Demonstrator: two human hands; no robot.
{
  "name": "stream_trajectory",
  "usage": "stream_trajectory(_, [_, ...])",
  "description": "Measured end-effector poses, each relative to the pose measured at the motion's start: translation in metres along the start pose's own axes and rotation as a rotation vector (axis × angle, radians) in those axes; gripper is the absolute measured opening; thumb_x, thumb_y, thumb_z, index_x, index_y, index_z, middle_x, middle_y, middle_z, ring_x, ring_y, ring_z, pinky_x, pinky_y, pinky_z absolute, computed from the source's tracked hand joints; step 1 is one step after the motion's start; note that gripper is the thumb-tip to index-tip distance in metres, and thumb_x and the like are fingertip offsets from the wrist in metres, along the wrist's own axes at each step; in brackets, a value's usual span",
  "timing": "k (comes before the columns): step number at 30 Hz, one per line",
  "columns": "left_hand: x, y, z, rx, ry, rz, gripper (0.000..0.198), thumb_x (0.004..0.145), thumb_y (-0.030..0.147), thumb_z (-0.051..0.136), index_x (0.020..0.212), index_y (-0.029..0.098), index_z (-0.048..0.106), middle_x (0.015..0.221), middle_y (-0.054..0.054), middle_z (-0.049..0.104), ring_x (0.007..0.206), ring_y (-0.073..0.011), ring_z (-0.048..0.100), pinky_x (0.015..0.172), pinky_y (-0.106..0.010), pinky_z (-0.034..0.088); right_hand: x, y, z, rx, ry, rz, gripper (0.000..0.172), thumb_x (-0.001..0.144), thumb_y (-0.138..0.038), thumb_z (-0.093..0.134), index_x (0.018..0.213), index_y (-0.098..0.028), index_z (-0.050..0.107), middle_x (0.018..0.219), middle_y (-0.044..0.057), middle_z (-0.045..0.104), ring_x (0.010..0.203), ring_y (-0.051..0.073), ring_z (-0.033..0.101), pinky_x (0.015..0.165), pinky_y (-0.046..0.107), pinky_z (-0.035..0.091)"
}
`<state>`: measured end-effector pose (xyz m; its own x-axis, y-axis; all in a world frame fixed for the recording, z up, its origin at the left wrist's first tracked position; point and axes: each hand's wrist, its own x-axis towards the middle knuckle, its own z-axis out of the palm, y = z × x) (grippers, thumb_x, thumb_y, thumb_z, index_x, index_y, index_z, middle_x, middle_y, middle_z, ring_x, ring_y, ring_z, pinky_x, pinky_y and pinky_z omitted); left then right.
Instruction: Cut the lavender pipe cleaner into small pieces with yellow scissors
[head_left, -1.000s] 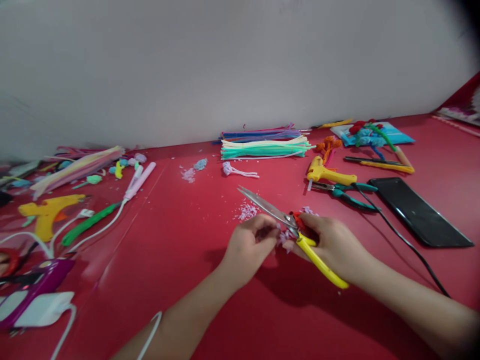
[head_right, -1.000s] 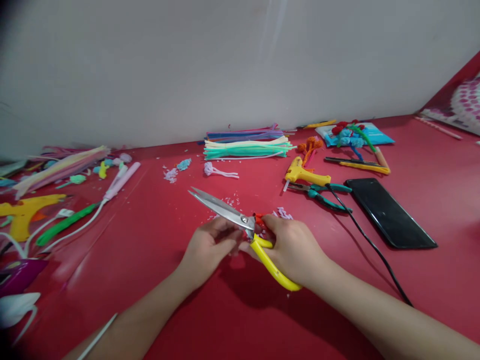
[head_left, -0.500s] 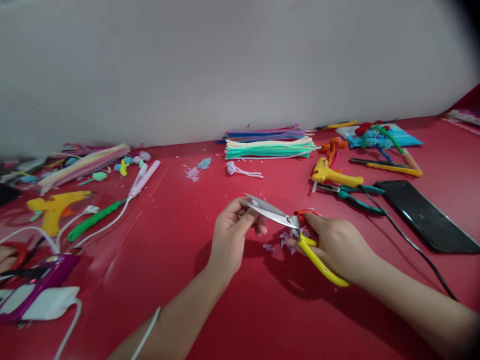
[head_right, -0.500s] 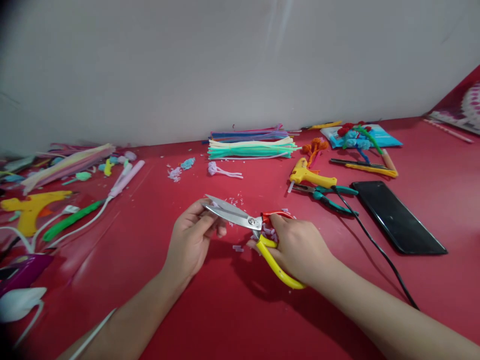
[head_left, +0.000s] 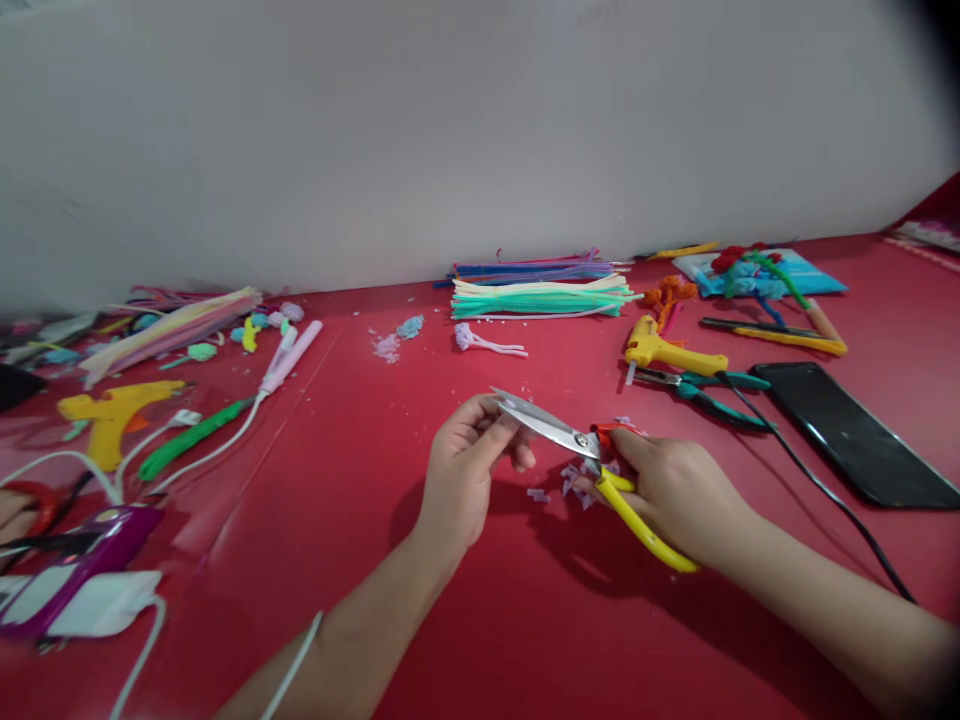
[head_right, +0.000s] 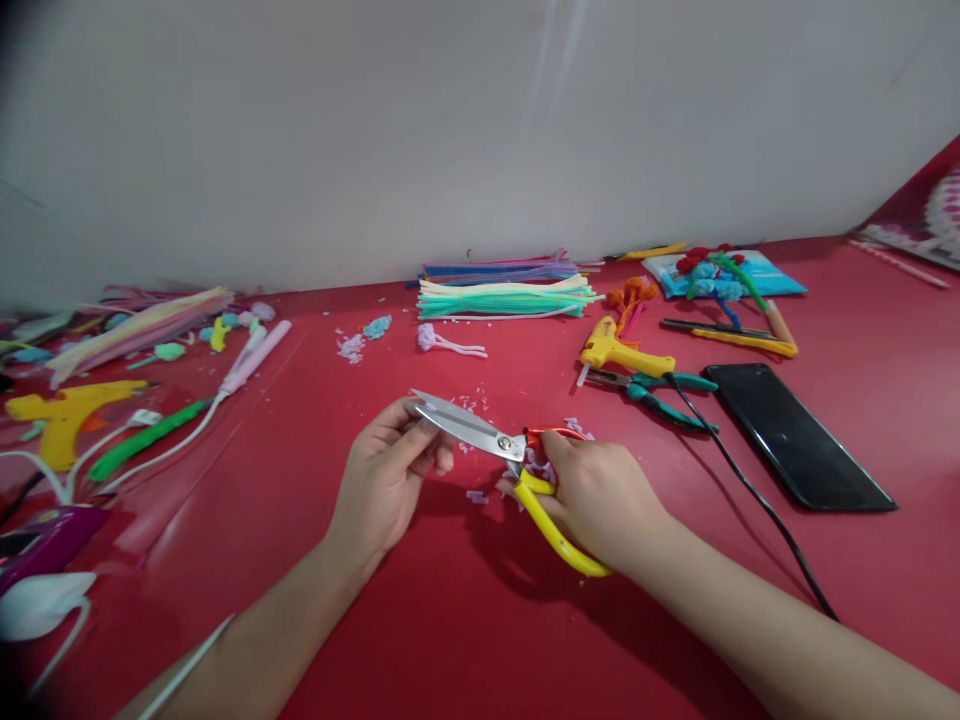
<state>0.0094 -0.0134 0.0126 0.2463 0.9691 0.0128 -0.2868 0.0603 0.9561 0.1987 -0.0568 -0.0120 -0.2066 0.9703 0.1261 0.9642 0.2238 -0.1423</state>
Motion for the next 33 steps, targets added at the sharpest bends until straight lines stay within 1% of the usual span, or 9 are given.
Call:
stream_trajectory(5, [0.000,0.000,-0.001,-0.014,-0.020,0.010,0.005,0.077,0.019,0.049,0.078,0.015,0.052,0.065,0.000,0.057,0.050,-0.0061,0.050,0.048,-0.018,0.039,-0.001,0.001,0.001,-0.019,-0.003,0.000,0.036,0.075,-0.054,0.035,0.069,-0.020,0.042,0.052,0.000,0.052,0.043,0.012,0.043,0.045,0.025,0.013])
stream_trajectory(14, [-0.001,0.000,-0.001,-0.005,-0.013,0.001,0.006,0.077,0.020,0.049,0.079,0.016,0.053,0.066,0.000,0.057,0.050,-0.0061,0.050,0.049,-0.019,0.039,-0.001,0.001,-0.001,-0.028,0.048,0.003,0.037,0.074,-0.055,0.034,0.066,-0.020,0.043,0.048,0.001,0.050,0.039,0.010,0.041,0.044,0.025,0.013])
stream_trajectory(18, [0.000,0.000,-0.002,-0.009,-0.001,-0.008,0.007,0.077,0.022,0.049,0.080,0.015,0.051,0.067,0.000,0.057,0.050,-0.0065,0.050,0.048,-0.019,0.039,0.000,0.000,-0.004,-0.014,0.040,0.060,0.037,0.074,-0.055,0.035,0.063,-0.020,0.041,0.046,0.000,0.049,0.039,0.011,0.041,0.043,0.024,0.014])
stream_trajectory(22, [0.001,0.000,-0.002,-0.014,-0.004,-0.067,0.011,0.076,0.024,0.050,0.081,0.015,0.048,0.067,-0.001,0.057,0.051,-0.0079,0.051,0.048,-0.020,0.040,0.003,-0.001,-0.007,-0.017,0.050,0.147,0.037,0.071,-0.056,0.037,0.067,-0.021,0.043,0.049,0.000,0.050,0.040,0.011,0.043,0.043,0.024,0.015])
stream_trajectory(25, [0.001,-0.001,0.000,0.036,-0.096,-0.149,0.014,0.076,0.026,0.049,0.082,0.014,0.047,0.066,-0.002,0.057,0.049,-0.0086,0.052,0.048,-0.021,0.041,0.005,-0.002,-0.009,0.071,0.039,0.162,0.033,0.072,-0.052,0.039,0.071,-0.020,0.045,0.053,0.001,0.051,0.042,0.011,0.043,0.043,0.024,0.017])
stream_trajectory(28, [-0.001,-0.005,0.004,0.165,-0.266,-0.235,0.013,0.077,0.027,0.047,0.079,0.014,0.048,0.062,-0.001,0.056,0.047,-0.0085,0.052,0.048,-0.022,0.042,0.005,-0.004,-0.010,0.277,-0.007,0.160,0.021,0.073,-0.041,0.042,0.070,-0.021,0.045,0.055,-0.001,0.052,0.045,0.010,0.042,0.043,0.022,0.021])
stream_trajectory(30, [-0.002,-0.008,0.005,0.264,-0.364,-0.260,0.013,0.078,0.027,0.045,0.075,0.015,0.049,0.061,0.000,0.054,0.046,-0.0078,0.051,0.048,-0.021,0.041,0.003,-0.006,-0.010,0.387,-0.024,0.157,0.013,0.073,-0.033,0.043,0.069,-0.020,0.044,0.056,-0.001,0.052,0.047,0.010,0.042,0.045,0.021,0.023])
stream_trajectory(33, [-0.005,-0.014,0.006,0.375,-0.448,-0.296,0.015,0.078,0.028,0.044,0.072,0.015,0.050,0.062,0.000,0.053,0.045,-0.0067,0.050,0.044,-0.019,0.039,0.001,-0.008,-0.011,0.502,-0.050,0.113,0.006,0.071,-0.025,0.043,0.068,-0.020,0.044,0.057,-0.002,0.051,0.050,0.010,0.042,0.046,0.021,0.025])
